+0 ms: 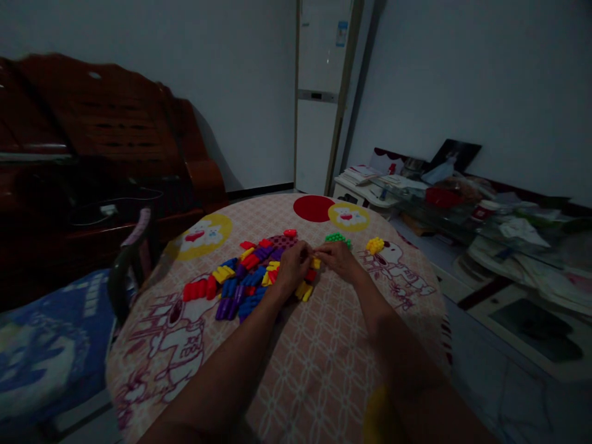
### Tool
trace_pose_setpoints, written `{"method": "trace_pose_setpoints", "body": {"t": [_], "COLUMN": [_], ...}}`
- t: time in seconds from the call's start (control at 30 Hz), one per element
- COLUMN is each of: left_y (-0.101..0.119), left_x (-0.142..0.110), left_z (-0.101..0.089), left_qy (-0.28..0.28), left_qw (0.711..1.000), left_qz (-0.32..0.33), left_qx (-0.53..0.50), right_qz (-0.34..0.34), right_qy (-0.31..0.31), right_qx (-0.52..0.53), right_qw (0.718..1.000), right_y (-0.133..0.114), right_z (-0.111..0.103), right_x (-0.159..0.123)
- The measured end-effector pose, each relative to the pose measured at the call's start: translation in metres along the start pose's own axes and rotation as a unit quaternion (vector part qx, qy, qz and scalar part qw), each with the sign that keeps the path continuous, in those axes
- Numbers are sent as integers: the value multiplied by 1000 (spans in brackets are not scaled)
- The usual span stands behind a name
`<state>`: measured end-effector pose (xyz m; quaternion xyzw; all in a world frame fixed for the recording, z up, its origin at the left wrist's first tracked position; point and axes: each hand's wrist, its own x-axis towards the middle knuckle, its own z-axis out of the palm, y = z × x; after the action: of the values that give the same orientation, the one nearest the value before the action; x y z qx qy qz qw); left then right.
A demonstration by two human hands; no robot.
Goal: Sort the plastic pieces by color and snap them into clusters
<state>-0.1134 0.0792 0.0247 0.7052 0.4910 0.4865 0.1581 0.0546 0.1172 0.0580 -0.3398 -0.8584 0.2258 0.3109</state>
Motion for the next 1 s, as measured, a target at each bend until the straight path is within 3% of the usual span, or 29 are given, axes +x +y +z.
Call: {"method": "trace_pose_setpoints", "body": {"t": [0.17, 0.27, 0.33, 0.43, 0.53, 0.63, 0.83, 1.0], "left_y": [4, 7, 6, 3, 0, 0, 0, -1], "left_x": [2, 2, 4, 5, 5, 4, 3, 3], "left_z": [0, -1, -3, -7, -9, -7, -5, -6], "left_qy": [28, 33, 42, 63, 60, 45, 44, 44], "left_qw": [998, 998, 998, 997, 997, 998, 997, 997], "left_qz": [-3, -2, -2, -19, -44, -49, -53, -51], "left_qx": [-56, -59, -55, -31, -1, 15, 24, 21], "right_qz": [68, 127, 161, 208, 245, 281, 329, 326], "right_qy": [-61, -46, 15, 153, 251, 308, 279, 251], "right_qx": [25, 62, 65, -5, -128, -199, -217, -292], "right_qw": [995, 989, 985, 966, 928, 887, 876, 863], "right_y": [-8, -3, 8, 31, 54, 71, 88, 93], "right_z": [-9, -17, -29, -57, -81, -91, -79, -70], "right_x": [-3, -4, -8, -19, -34, -44, -44, -44]}}
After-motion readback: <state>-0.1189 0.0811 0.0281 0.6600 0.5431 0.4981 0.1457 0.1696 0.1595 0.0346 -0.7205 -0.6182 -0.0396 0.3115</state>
